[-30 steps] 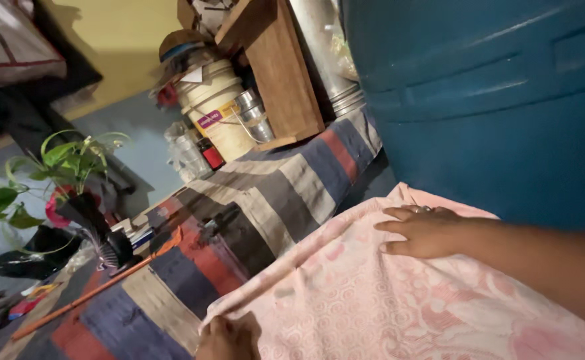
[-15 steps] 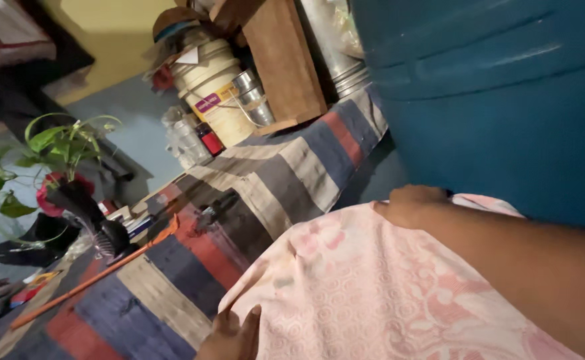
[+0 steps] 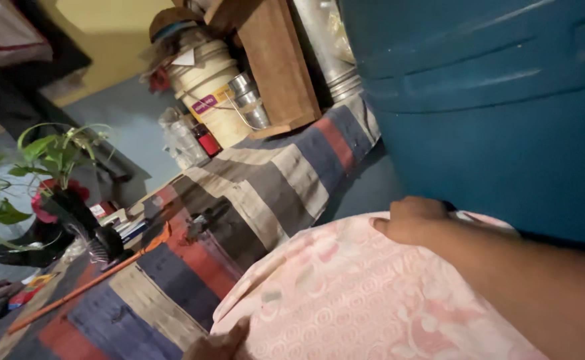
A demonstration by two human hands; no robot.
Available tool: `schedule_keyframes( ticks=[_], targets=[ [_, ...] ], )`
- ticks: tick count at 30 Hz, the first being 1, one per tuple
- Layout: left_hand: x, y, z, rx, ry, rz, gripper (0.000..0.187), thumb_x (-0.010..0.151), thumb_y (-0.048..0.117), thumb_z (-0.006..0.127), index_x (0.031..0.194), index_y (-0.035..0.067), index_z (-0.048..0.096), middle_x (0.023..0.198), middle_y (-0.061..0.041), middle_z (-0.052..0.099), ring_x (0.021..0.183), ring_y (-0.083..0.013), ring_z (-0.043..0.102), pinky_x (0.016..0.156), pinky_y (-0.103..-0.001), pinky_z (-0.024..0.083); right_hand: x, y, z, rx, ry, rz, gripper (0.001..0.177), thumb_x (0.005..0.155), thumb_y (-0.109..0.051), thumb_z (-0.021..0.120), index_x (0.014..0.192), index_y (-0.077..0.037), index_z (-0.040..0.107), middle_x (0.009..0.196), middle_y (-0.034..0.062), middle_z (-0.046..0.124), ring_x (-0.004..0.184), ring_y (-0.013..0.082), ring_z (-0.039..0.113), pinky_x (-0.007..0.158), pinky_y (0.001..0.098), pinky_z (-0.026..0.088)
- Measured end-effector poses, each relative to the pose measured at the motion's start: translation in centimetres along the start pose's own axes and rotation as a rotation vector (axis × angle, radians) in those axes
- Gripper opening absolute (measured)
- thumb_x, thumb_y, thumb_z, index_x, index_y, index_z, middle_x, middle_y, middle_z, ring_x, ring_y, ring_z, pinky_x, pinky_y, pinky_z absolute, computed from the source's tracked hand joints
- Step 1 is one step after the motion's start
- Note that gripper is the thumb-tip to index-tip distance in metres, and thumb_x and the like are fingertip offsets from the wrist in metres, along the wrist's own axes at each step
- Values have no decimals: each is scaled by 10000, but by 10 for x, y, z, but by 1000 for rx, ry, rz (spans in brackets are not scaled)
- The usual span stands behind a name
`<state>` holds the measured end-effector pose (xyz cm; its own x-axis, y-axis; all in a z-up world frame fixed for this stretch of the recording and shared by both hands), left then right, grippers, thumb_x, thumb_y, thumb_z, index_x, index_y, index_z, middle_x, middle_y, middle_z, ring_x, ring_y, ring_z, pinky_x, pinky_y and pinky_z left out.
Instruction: The person sprays a liquid onto a wooden stool and wipes the surface with a cloth, then places a decorative cover over the stool and arranges a flower vase on a small table before organizing items on a striped surface.
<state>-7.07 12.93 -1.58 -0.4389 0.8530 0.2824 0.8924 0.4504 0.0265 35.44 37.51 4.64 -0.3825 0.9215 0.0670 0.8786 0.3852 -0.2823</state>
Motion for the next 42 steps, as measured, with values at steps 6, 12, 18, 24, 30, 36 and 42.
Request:
schedule_keyframes(
  ticks=[6,12,18,24,30,36,42],
  targets=[
    [24,122,-82,-210,373,-260,848,782,608,702,1454,174,422,1342,-223,599,1263,-410,594,1010,-492,511,-4,-3,-1,52,49,32,474,969,-546,512,1212,-189,707,1274,82,700,1246,288,626,1075,534,407],
    [31,129,-80,-221,175,-633,451,1013,521,556,1283,183,683,1324,-168,698,1242,-396,656,998,-516,535,-12,-10,-33,34,413,-61,189,874,-189,621,955,-199,792,1242,31,683,1301,258,559,1019,476,404],
    [41,107,-96,-97,-120,-668,527,837,505,765,1254,182,757,1336,-92,713,1267,-301,671,1006,-444,563,15,-10,-18,89,290,1,183,879,-131,627,975,-196,769,1076,99,758,1083,299,708,1016,510,432],
    [64,105,-80,-171,4,-661,590,842,580,734,1212,122,775,1300,-126,717,1245,-329,674,995,-451,564,21,-5,-24,95,326,24,164,870,-138,639,932,-174,787,1029,114,759,1063,303,708,968,463,488],
    [71,118,-65,-162,152,-538,569,922,542,614,1260,93,705,1236,-200,746,1211,-376,690,1057,-474,495,30,8,-22,100,329,143,184,875,-127,661,986,-138,808,1129,129,759,1123,327,711,966,434,531],
    [61,133,-61,-168,-57,-483,669,973,656,387,1410,187,578,1397,-171,653,1377,-370,557,1207,-587,264,21,2,5,121,-19,169,494,1031,-499,449,1214,-152,750,1331,108,681,1256,341,626,1049,527,457],
    [50,144,-55,-102,-212,-464,834,911,795,296,1480,237,543,1533,-97,536,1465,-338,455,1206,-604,273,12,4,3,140,-71,173,633,985,-655,448,1285,-164,712,1351,112,672,1264,340,638,1012,481,529]
  ],
)
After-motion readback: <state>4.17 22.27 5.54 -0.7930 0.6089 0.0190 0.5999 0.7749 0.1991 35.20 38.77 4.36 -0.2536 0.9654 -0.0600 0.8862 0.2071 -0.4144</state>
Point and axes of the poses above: each hand's wrist, its own x-axis towards the middle knuckle, its own z-axis out of the palm, y = z × x, the point moved 9 cm from there along x, towards the middle knuckle
